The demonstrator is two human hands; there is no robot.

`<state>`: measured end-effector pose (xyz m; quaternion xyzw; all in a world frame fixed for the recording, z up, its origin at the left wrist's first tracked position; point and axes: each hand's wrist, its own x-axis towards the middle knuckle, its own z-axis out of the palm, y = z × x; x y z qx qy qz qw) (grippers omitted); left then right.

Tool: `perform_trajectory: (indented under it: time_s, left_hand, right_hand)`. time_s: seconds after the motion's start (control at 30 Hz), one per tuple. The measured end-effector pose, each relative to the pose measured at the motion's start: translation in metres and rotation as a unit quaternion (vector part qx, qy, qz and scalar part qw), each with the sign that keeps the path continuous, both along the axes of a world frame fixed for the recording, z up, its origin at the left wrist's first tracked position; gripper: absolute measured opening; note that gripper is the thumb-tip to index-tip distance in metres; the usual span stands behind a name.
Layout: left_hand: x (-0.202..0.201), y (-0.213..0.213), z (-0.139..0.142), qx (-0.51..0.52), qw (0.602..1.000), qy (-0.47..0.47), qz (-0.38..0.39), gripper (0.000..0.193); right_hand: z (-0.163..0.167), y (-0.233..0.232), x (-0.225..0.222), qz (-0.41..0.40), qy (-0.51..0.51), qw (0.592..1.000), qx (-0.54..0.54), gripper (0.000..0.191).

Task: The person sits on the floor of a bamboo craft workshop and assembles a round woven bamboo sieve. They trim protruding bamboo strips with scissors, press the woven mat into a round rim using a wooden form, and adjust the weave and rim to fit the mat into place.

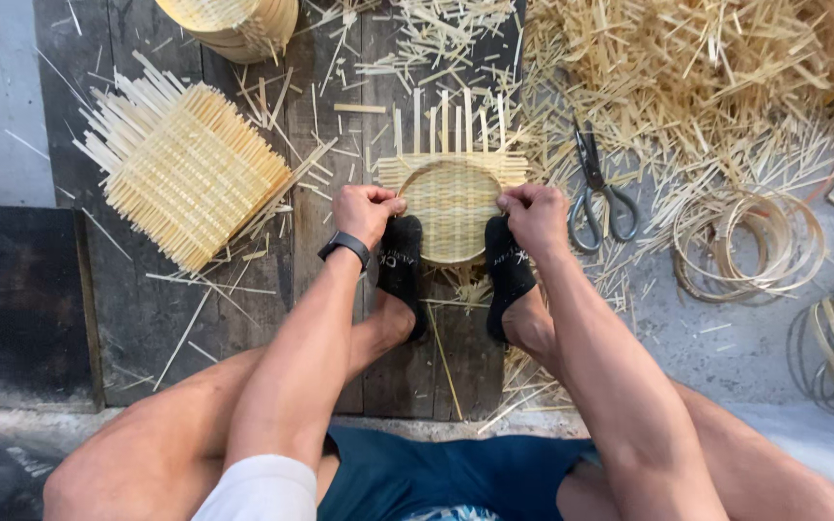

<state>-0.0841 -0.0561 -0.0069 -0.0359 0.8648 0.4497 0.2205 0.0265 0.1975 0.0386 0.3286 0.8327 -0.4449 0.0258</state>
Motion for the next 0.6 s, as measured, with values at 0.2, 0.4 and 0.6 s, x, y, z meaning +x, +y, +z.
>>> perform_trajectory:
  time_s: [0.2,0.4,0.6]
  left_hand:
    - [-0.023,0.038,0.022,-0.006,0.907,0.359,-0.221,0.019]
    - [-0.018,0.07,0.004,0.075,0.938,0.269,-0.205,0.02]
    - [-0.011,0.064,0.004,0.107,0.959,0.175,-0.194,0.022]
  right_hand:
    - [0.031,-0.061,0.008,0.355,0.083,0.912,0.188,0.092]
    - [0.001,-0.089,0.022,0.471,0.069,0.759,0.445,0.103]
    - [0.005,-0.091,0.026,0.453,0.08,0.811,0.362,0.094]
